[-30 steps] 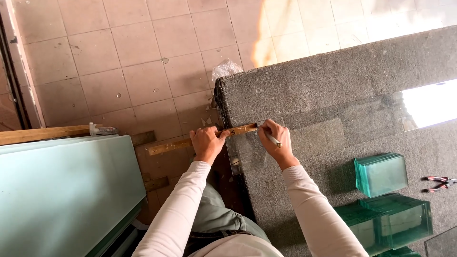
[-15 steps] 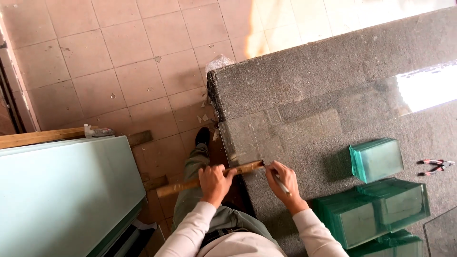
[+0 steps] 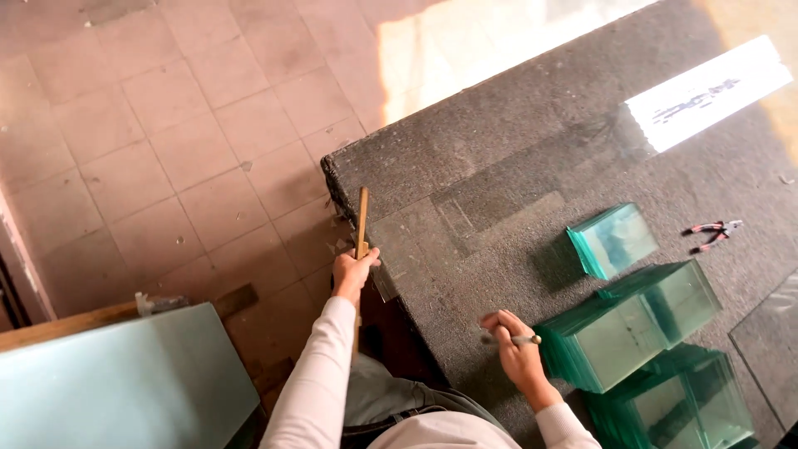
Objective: Measuring, scoring, and stacking glass sheets on a workbench
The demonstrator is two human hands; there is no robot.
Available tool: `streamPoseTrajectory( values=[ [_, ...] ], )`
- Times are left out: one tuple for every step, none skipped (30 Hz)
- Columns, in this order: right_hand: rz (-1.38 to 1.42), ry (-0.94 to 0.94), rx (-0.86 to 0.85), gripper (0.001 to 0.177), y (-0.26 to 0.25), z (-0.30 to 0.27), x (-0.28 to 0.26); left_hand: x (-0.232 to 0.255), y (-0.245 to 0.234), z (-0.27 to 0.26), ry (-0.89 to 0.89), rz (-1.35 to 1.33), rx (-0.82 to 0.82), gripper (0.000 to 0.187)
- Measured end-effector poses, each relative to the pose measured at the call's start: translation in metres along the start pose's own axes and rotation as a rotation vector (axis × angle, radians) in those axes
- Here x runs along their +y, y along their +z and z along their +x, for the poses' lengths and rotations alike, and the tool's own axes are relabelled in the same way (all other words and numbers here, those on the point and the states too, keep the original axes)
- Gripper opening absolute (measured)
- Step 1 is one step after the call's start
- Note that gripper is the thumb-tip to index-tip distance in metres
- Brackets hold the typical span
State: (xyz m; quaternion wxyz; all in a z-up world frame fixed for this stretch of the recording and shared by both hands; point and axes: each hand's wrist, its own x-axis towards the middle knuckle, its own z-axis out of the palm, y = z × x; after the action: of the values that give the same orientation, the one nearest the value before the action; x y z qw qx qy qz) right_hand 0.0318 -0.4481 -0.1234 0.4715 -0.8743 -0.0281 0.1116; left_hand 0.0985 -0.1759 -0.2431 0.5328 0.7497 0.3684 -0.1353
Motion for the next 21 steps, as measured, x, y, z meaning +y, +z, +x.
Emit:
streamPoseTrajectory(
  values=[
    [0.056, 0.113, 0.013, 0.02, -0.002, -0.006, 0.0, 0.008, 0.003, -0.001, -0.109, -0.07, 0.003, 0.027],
    [0.115, 0.228, 0.022, 0.025, -0.003, -0.012, -0.001, 0.014, 0.003, -0.002, -0.225, -0.138, 0.007, 0.019],
    [0.119, 0.228, 0.032, 0.025, -0.005, -0.014, -0.002, 0.017, -0.002, -0.008, -0.217, -0.132, 0.003, 0.019],
    [0.113, 0.267, 0.019, 0.025, -0.005, -0.016, -0.002, 0.02, -0.007, -0.013, -0.192, -0.219, 0.003, 0.02],
    [0.108, 0.306, 0.005, 0.026, -0.006, -0.018, -0.001, 0.023, -0.011, -0.017, -0.168, -0.305, 0.002, 0.029],
    [0.111, 0.315, 0.021, 0.026, -0.004, -0.014, -0.003, 0.007, -0.018, -0.008, -0.163, -0.294, -0.012, 0.029],
    [0.095, 0.271, -0.011, 0.024, -0.003, -0.01, -0.005, -0.009, -0.024, 0.001, -0.176, -0.264, 0.002, 0.022],
    [0.08, 0.235, -0.055, 0.023, -0.002, -0.011, -0.006, -0.03, -0.032, 0.004, -0.203, -0.231, 0.022, 0.018],
    [0.084, 0.252, -0.053, 0.023, 0.001, -0.018, -0.002, -0.052, -0.046, -0.005, -0.212, -0.218, 0.013, 0.018],
    [0.043, 0.252, -0.098, 0.024, 0.008, -0.012, 0.002, -0.068, -0.066, -0.004, -0.199, -0.358, 0.006, 0.015],
    [0.001, 0.252, -0.141, 0.029, 0.016, -0.005, 0.004, -0.083, -0.087, -0.004, -0.182, -0.498, -0.003, 0.013],
    [0.011, 0.249, -0.146, 0.029, 0.025, 0.001, 0.003, -0.064, -0.105, -0.024, -0.18, -0.492, 0.007, 0.013],
    [0.026, 0.167, -0.206, 0.032, 0.035, 0.008, 0.002, -0.046, -0.122, -0.043, -0.21, -0.417, -0.045, 0.009],
    [0.04, 0.092, -0.27, 0.04, 0.045, 0.011, 0.001, -0.03, -0.139, -0.065, -0.249, -0.34, -0.098, 0.009],
    [0.05, 0.095, -0.278, 0.04, 0.052, 0.013, -0.021, -0.033, -0.134, -0.074, -0.256, -0.333, -0.09, 0.009],
    [-0.012, 0.139, -0.371, 0.032, 0.058, 0.019, -0.045, -0.034, -0.128, -0.08, -0.237, -0.315, -0.175, 0.007],
    [-0.075, 0.181, -0.464, 0.028, 0.064, 0.024, -0.068, -0.034, -0.123, -0.086, -0.218, -0.296, -0.26, 0.004],
    [-0.072, 0.179, -0.466, 0.028, 0.07, 0.026, -0.069, -0.032, -0.109, -0.091, -0.217, -0.295, -0.256, 0.004],
    [-0.074, 0.176, -0.484, 0.022, 0.075, 0.028, -0.069, -0.031, -0.094, -0.095, -0.143, -0.341, -0.324, 0.002],
    [-0.078, 0.174, -0.501, 0.017, 0.081, 0.03, -0.07, -0.029, -0.08, -0.099, -0.068, -0.388, -0.394, 0.002],
    [-0.077, 0.174, -0.501, 0.017, 0.077, 0.03, -0.06, -0.021, -0.075, -0.101, -0.068, -0.387, -0.394, 0.002]
  ],
)
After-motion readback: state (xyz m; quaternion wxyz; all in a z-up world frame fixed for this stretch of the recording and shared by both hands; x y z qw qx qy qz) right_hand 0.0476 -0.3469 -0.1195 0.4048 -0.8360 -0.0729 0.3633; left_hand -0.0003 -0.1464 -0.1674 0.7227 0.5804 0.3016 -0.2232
